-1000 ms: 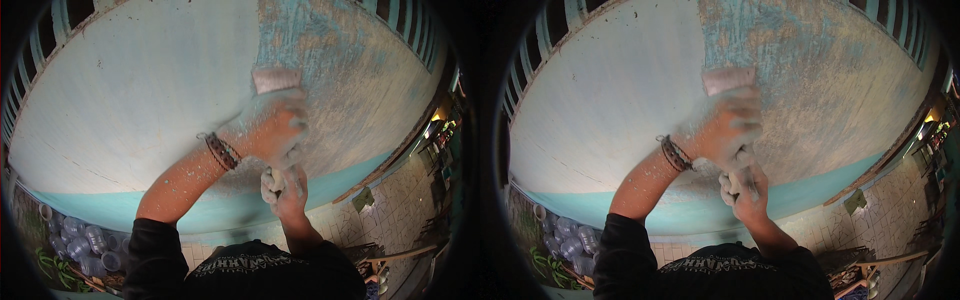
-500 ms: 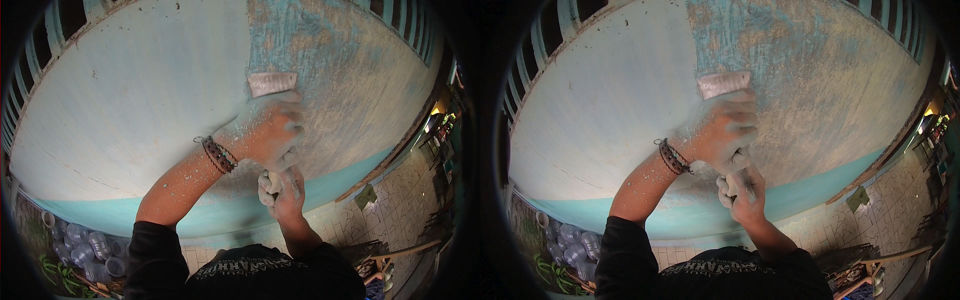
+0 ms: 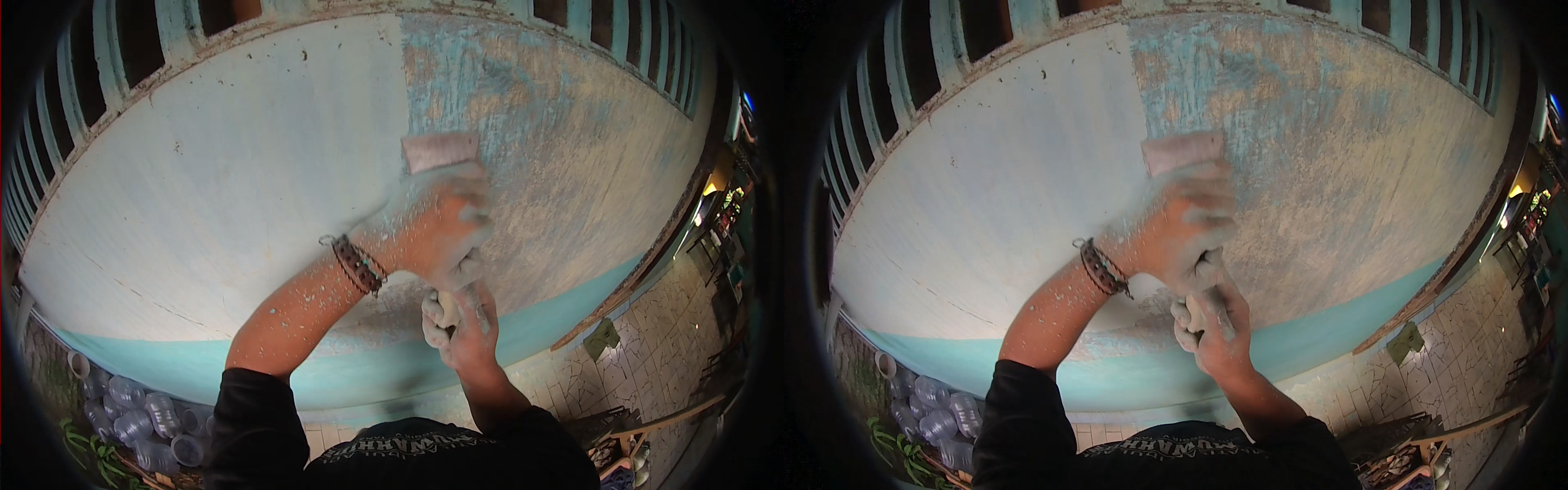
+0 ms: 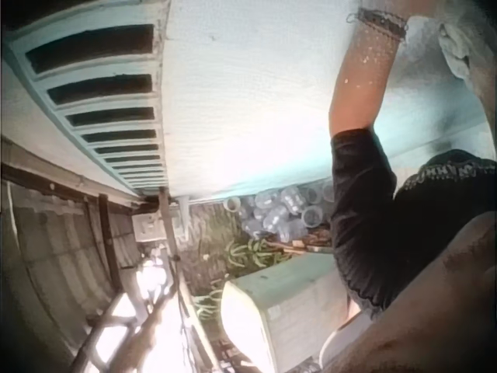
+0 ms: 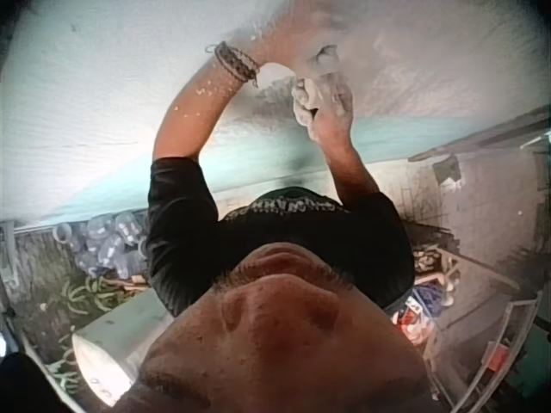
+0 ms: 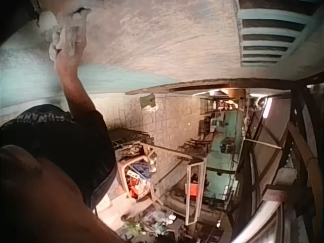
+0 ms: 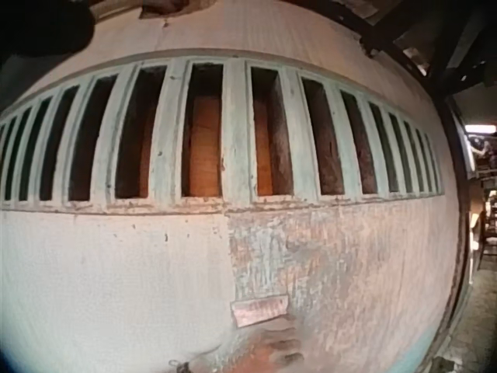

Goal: The person scrapes old paint or plaster off a wall using a putty knife.

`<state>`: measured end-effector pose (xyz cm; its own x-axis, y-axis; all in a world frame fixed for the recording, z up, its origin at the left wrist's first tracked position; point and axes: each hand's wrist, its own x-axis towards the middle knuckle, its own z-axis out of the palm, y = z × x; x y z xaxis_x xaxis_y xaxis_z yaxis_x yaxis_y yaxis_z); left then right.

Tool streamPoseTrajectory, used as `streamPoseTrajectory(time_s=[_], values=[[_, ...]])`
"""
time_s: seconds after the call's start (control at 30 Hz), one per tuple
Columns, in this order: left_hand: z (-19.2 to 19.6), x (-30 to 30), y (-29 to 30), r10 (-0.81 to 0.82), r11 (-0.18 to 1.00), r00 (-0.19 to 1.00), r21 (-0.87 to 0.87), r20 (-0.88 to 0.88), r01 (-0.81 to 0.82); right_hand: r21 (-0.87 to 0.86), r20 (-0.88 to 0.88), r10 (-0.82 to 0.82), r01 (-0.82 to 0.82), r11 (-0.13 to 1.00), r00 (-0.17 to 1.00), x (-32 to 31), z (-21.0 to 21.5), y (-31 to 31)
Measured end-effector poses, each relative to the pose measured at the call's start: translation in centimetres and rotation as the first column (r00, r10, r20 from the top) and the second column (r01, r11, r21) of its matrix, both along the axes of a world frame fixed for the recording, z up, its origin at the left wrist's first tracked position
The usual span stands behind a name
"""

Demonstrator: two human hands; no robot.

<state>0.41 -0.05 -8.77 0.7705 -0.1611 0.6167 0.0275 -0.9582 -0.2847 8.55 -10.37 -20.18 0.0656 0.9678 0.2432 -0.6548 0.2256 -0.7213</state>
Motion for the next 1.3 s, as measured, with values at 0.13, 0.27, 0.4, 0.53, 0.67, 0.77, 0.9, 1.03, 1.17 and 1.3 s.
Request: streamPoseTrajectory(time_s=[0.13,0.27,0.4,0.53,0.67,0.77,0.9,1.03,1.17,1.3], values=[[-1.0,0.7,-0.3,-0.062,0.997,0.998,0.04,0.033,0.06,-0.011,-0.005,-0.013,0.013,1.0,1.0,0.1,-0.3,-0.6],[0.3,-0.3,0.6,0.108,0.993,0.994,0.05,-0.013,-0.107,0.061,0.006,-0.045,0.045,0.997,0.999,-0.4,0.1,1.7],[-2.6,0.6,0.2,0.138,0.99,0.989,0.043,-0.053,-0.135,0.126,0.088,0.024,-0.035,0.991,0.996,1.7,-4.7,2.5],[-16.6,1.7,0.0,0.161,0.987,0.987,0.0,0.026,-0.161,-0.028,0.146,0.027,-0.023,0.999,0.989,3.0,-16.1,0.6],[-23.3,1.4,-0.4,0.2,0.971,0.942,-0.076,-0.268,-0.228,-0.319,0.041,0.171,-0.15,0.936,0.984,3.7,-23.7,-0.7],[-22.1,1.6,-0.2,0.239,0.967,0.928,-0.016,-0.287,-0.254,-0.148,0.079,0.057,-0.044,0.988,0.995,2.8,-23.1,0.7],[-20.2,1.3,-0.2,0.188,0.976,0.938,-0.056,-0.291,-0.213,-0.21,0.101,0.058,-0.036,0.977,0.993,2.5,-20.1,0.5],[-22.2,2.0,-0.8,0.145,0.982,0.985,-0.106,-0.092,-0.154,-0.315,0.072,0.139,-0.11,0.943,0.988,4.5,-20.4,-1.1],[-21.2,3.0,-0.8,0.113,0.967,0.992,-0.225,-0.052,-0.121,-0.327,0.201,0.13,-0.059,0.943,0.971,6.9,-17.8,-2.1],[-21.1,3.7,-1.4,0.12,0.958,0.985,-0.273,0.121,-0.083,-0.257,0.392,0.108,-0.004,0.966,0.914,9.3,-15.7,-2.2]])
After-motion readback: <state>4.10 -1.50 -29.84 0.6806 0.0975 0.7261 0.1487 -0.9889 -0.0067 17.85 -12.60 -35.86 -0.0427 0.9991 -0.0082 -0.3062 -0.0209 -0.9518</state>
